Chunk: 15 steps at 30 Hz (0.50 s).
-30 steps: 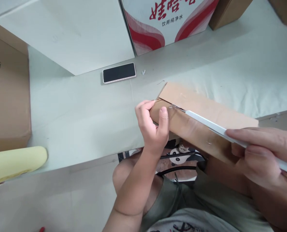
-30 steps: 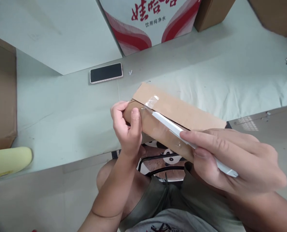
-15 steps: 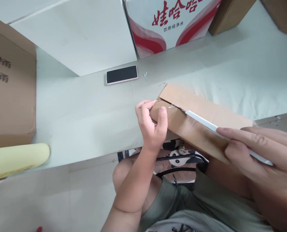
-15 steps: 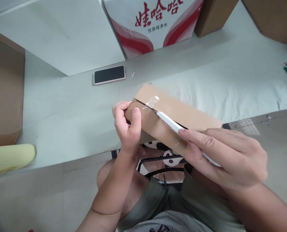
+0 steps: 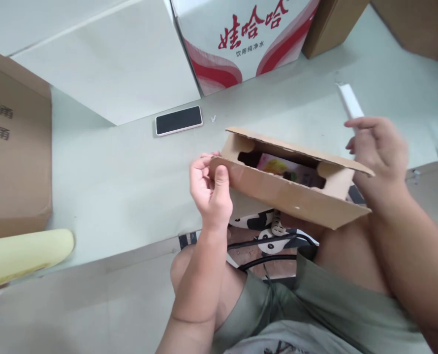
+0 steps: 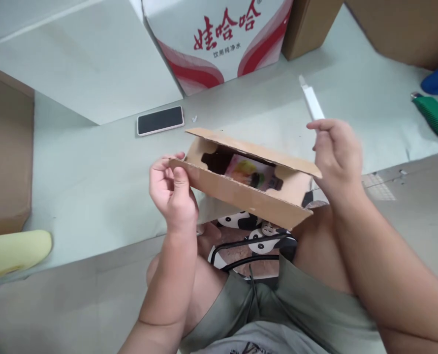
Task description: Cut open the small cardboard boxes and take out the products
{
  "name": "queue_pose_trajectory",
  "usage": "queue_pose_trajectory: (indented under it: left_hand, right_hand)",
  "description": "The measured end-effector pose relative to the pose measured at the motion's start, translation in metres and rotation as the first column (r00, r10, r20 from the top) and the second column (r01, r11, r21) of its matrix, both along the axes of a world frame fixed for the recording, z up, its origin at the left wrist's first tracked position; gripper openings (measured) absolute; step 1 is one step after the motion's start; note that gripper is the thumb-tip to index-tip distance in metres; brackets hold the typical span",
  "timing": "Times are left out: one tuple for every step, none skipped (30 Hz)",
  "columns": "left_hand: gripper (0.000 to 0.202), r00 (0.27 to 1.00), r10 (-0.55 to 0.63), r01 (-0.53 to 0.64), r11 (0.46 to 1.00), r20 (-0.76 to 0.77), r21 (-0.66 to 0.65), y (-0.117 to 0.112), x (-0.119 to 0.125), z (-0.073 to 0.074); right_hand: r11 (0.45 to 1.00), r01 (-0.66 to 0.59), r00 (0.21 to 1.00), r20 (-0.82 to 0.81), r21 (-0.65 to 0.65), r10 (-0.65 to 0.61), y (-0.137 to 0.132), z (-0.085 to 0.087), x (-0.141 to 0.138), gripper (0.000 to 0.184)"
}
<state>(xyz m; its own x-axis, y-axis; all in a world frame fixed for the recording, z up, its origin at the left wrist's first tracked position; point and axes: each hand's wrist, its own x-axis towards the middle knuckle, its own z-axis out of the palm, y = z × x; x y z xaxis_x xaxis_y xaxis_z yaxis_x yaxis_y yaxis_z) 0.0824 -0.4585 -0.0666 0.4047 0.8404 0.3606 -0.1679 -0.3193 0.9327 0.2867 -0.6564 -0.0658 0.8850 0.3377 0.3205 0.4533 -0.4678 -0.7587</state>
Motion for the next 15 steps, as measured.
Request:
queue_pose_trajectory:
  left_hand:
    - [0.047, 0.999, 0.030, -0.030, 1.000, 0.016, -0.004, 0.001, 0.001, 0.000]
    - [0.047, 0.998, 0.058, -0.057, 0.998, 0.040, -0.011, 0.002, 0.003, 0.000]
    - [0.046, 0.994, 0.083, -0.082, 0.996, 0.067, -0.017, 0.003, 0.004, 0.001]
    - [0.045, 0.990, 0.109, -0.109, 0.994, 0.094, -0.012, 0.005, 0.004, 0.002]
    - [0.043, 0.985, 0.129, -0.131, 0.991, 0.117, 0.013, 0.006, 0.003, 0.004]
    - [0.041, 0.982, 0.131, -0.141, 0.988, 0.137, 0.064, 0.008, 0.001, 0.007]
    - [0.038, 0.984, 0.108, -0.128, 0.982, 0.144, 0.138, 0.011, -0.002, 0.010]
    - [0.035, 0.989, 0.061, -0.090, 0.971, 0.135, 0.223, 0.014, -0.006, 0.014]
    - [0.034, 0.994, -0.003, -0.031, 0.952, 0.113, 0.304, 0.018, -0.011, 0.017]
    - [0.034, 0.994, -0.078, 0.043, 0.929, 0.080, 0.367, 0.022, -0.016, 0.019]
    - [0.037, 0.988, -0.147, 0.117, 0.907, 0.045, 0.404, 0.025, -0.021, 0.021]
    - [0.040, 0.979, -0.202, 0.180, 0.891, 0.010, 0.416, 0.029, -0.025, 0.022]
    - [0.045, 0.971, -0.239, 0.230, 0.882, -0.029, 0.411, 0.032, -0.028, 0.021]
    - [0.050, 0.963, -0.259, 0.265, 0.879, -0.069, 0.397, 0.034, -0.031, 0.019]
    - [0.056, 0.956, -0.269, 0.292, 0.878, -0.113, 0.379, 0.036, -0.032, 0.017]
  right_hand:
    - [0.997, -0.010, 1.000, -0.003, -0.070, 0.010, 0.004, -0.010, 0.013, 0.027]
    - [0.989, -0.032, 0.999, -0.018, -0.148, 0.030, 0.006, -0.019, 0.024, 0.025]
    - [0.975, -0.053, 0.998, -0.035, -0.214, 0.046, 0.007, -0.028, 0.032, 0.022]
    - [0.962, -0.074, 0.997, -0.055, -0.263, 0.061, 0.008, -0.035, 0.038, 0.019]
    - [0.951, -0.094, 0.994, -0.077, -0.294, 0.074, 0.008, -0.040, 0.041, 0.016]
    - [0.946, -0.107, 0.993, -0.089, -0.305, 0.083, 0.008, -0.043, 0.042, 0.013]
    - [0.946, -0.113, 0.992, -0.091, -0.303, 0.089, 0.008, -0.043, 0.041, 0.010]
    - [0.947, -0.116, 0.992, -0.084, -0.299, 0.095, 0.008, -0.041, 0.037, 0.008]
    - [0.954, -0.105, 0.994, -0.062, -0.281, 0.091, 0.008, -0.036, 0.032, 0.008]
    - [0.968, -0.089, 0.996, -0.024, -0.235, 0.086, 0.008, -0.028, 0.024, 0.009]
    - [0.984, -0.082, 0.996, 0.019, -0.161, 0.086, 0.007, -0.020, 0.015, 0.009]
    - [0.993, -0.101, 0.992, 0.066, -0.065, 0.105, 0.006, -0.010, 0.005, 0.011]
    - [0.987, -0.156, 0.981, 0.121, 0.033, 0.151, 0.004, -0.001, -0.006, 0.015]
    - [0.965, -0.238, 0.960, 0.175, 0.112, 0.217, 0.002, 0.006, -0.017, 0.019]
    - [0.932, -0.329, 0.931, 0.221, 0.154, 0.291, 0.000, 0.012, -0.027, 0.022]
